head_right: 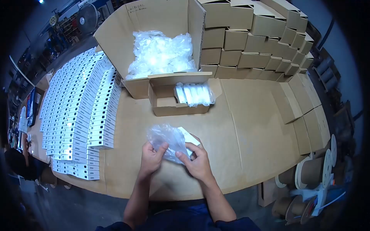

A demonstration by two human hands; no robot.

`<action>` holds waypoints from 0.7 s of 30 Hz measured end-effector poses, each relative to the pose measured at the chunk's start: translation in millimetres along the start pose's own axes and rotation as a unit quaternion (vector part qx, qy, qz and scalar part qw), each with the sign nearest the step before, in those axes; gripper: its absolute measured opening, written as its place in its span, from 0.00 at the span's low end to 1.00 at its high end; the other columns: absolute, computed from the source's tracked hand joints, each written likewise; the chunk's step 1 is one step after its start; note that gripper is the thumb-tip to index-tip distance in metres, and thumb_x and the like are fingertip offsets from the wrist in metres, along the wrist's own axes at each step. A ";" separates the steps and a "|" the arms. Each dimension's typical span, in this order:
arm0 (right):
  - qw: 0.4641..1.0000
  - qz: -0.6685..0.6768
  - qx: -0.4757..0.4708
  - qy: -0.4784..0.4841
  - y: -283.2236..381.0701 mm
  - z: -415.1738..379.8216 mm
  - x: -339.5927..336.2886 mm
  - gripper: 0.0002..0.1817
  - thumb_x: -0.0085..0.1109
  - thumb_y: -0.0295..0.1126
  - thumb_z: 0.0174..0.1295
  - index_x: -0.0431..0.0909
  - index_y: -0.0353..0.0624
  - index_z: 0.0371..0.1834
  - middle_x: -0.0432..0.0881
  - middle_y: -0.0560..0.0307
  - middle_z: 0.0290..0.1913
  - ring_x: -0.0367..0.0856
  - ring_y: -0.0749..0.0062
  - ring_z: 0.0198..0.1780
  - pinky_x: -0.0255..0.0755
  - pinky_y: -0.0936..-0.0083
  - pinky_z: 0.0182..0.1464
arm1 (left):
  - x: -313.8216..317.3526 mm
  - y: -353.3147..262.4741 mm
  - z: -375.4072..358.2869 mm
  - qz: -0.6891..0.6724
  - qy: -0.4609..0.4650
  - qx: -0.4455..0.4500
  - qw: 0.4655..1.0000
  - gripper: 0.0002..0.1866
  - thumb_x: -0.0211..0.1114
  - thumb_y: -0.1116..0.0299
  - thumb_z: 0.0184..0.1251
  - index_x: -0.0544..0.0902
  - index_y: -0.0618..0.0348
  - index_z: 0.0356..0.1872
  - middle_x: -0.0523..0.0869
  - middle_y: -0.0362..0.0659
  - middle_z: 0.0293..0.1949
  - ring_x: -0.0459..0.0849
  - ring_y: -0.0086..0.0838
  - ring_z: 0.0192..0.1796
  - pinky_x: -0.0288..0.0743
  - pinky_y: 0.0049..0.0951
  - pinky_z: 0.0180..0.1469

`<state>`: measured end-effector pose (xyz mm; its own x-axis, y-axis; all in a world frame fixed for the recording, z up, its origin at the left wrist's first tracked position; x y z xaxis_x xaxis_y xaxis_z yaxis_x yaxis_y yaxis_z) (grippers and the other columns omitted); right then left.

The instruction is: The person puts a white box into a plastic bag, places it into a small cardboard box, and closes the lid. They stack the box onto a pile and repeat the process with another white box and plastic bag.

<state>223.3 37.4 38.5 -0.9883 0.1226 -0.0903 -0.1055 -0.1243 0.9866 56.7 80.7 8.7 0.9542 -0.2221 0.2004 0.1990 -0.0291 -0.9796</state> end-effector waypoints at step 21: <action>0.973 0.108 -0.200 -0.044 80.5 41.4 -38.9 0.26 0.64 0.13 0.67 0.64 0.38 0.64 0.73 0.50 0.58 0.81 0.68 0.58 0.80 0.73 0.60 | -6.6 -17.4 -10.7 0.127 0.074 -0.013 0.989 0.19 0.80 0.75 0.59 0.84 0.65 0.50 0.92 0.47 0.45 0.90 0.27 0.49 0.84 0.31 0.54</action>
<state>257.8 63.4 127.1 -0.9810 0.1319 0.1425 0.0524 -0.5270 0.8483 44.6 72.3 24.2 0.9291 -0.3657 -0.0545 -0.0506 0.0203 -0.9985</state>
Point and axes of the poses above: each hand's wrist, its own z-axis towards the middle knuckle, its own x-axis out of the palm, y = z × x, the point moved 7 cm from there along z, towards the middle knuckle
